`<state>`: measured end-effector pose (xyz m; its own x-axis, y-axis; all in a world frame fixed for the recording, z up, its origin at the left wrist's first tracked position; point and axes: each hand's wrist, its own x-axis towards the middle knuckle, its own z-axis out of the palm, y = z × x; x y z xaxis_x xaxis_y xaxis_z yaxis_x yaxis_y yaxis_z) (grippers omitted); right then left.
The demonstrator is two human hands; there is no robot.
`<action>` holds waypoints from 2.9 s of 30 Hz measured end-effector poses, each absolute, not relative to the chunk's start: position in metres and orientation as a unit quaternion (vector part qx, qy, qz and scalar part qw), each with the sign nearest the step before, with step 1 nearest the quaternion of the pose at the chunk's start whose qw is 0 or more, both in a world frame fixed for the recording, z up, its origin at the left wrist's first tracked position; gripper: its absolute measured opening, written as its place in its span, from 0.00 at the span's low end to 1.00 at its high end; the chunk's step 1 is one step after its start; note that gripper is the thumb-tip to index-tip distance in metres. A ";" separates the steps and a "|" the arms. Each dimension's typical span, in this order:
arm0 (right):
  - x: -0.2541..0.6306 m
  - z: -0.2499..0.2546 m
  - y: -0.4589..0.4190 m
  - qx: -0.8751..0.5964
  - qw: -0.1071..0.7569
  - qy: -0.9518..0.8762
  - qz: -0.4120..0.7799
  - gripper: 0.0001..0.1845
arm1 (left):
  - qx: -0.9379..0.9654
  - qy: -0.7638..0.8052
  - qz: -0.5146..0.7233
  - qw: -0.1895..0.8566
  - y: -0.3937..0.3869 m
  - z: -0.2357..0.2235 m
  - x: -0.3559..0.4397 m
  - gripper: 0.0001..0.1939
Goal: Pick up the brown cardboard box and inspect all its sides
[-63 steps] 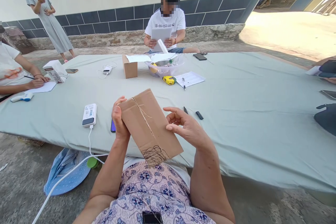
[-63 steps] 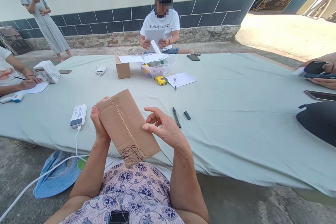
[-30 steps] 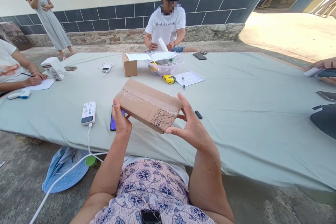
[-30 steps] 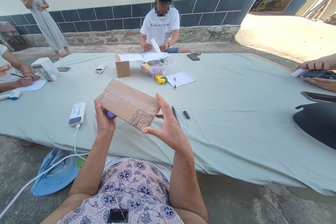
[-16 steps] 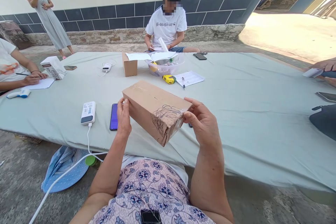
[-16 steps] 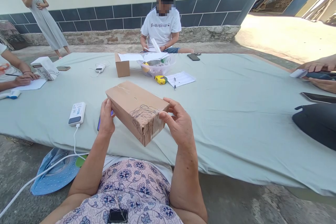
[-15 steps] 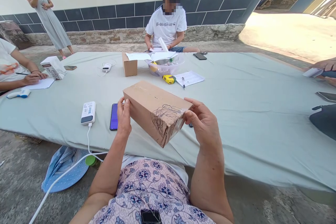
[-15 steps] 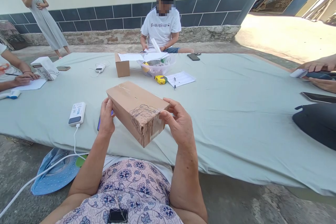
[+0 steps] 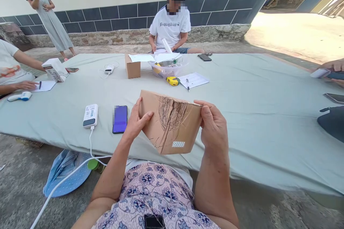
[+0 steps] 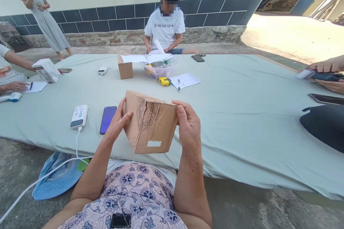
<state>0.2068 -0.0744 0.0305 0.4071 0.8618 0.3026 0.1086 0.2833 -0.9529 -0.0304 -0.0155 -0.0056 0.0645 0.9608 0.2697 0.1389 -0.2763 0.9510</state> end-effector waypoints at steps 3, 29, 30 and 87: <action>0.206 0.032 -0.075 -0.520 0.657 -0.449 0.310 0.24 | 0.609 0.457 0.509 0.400 -0.013 -0.008 -0.031 0.39; 0.209 0.018 -0.075 -0.370 0.584 -0.644 0.329 0.40 | 0.579 0.491 0.360 0.542 -0.020 0.004 -0.030 0.35; 0.209 0.018 -0.074 -0.370 0.592 -0.637 0.327 0.38 | 0.583 0.484 0.355 0.548 -0.021 0.004 -0.029 0.36; 0.198 0.025 -0.066 -0.443 0.672 -0.467 0.366 0.23 | 0.475 0.307 0.620 0.544 -0.026 0.012 -0.027 0.27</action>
